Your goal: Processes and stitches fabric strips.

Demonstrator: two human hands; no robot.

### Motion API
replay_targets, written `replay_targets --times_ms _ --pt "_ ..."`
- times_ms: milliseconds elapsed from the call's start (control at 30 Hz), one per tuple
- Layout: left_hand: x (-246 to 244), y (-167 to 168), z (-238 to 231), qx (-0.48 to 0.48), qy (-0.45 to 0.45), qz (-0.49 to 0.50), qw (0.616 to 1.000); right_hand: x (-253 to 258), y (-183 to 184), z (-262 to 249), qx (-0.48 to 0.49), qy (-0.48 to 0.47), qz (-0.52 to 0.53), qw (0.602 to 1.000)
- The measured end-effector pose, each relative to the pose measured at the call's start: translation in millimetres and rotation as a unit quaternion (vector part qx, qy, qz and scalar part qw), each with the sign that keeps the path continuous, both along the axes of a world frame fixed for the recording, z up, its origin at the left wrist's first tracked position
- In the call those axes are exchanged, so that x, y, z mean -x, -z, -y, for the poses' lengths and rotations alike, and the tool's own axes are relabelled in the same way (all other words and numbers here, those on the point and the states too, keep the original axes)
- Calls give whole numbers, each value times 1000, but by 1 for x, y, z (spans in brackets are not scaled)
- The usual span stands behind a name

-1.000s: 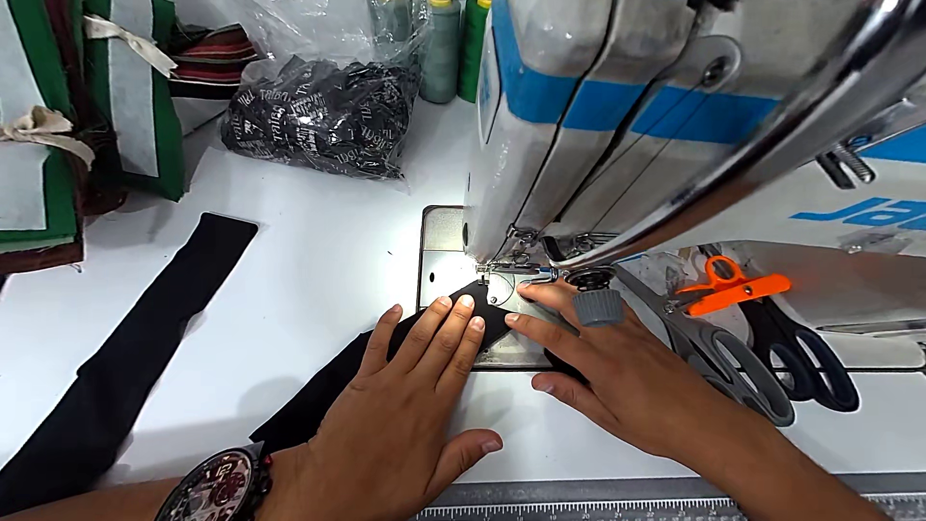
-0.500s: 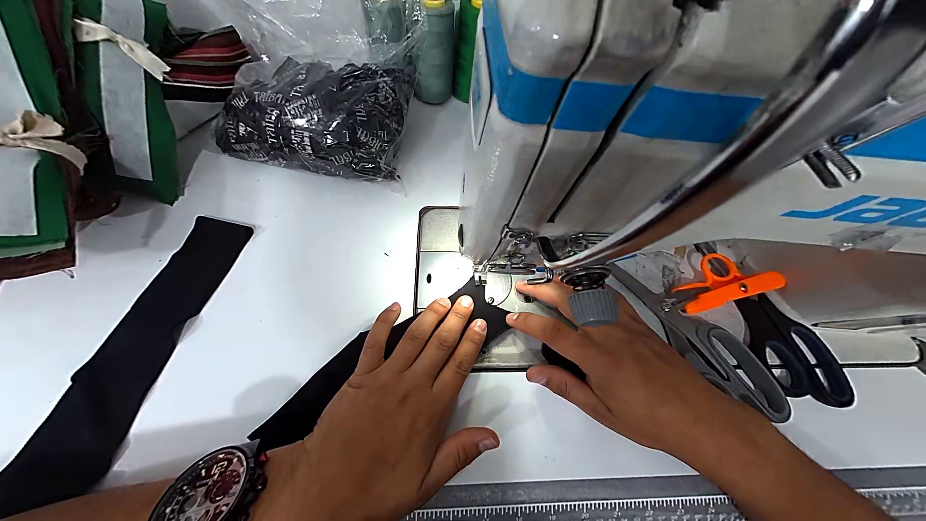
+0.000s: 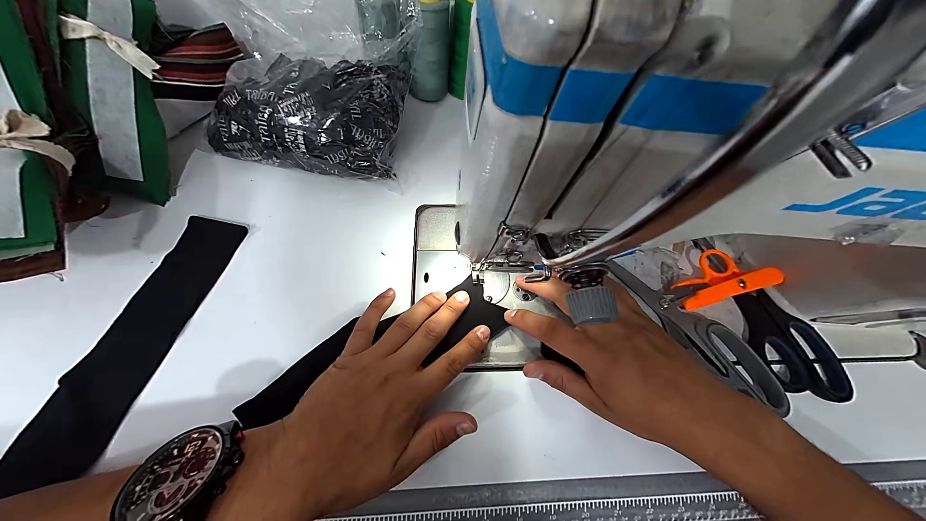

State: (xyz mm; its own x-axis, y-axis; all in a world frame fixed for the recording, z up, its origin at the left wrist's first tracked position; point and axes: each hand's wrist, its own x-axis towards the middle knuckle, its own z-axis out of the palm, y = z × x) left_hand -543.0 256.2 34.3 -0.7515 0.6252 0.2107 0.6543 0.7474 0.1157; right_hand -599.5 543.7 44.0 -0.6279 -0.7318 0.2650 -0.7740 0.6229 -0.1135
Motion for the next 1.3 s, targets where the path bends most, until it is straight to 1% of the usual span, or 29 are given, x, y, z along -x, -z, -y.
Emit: replay_targets --times_ms 367,1300 --pt "9 -1 3 -1 3 8 1000 5 -1 -1 -21 -8 -27 999" --pt "26 -4 8 -17 8 29 999 19 -6 -1 -36 13 -27 999"
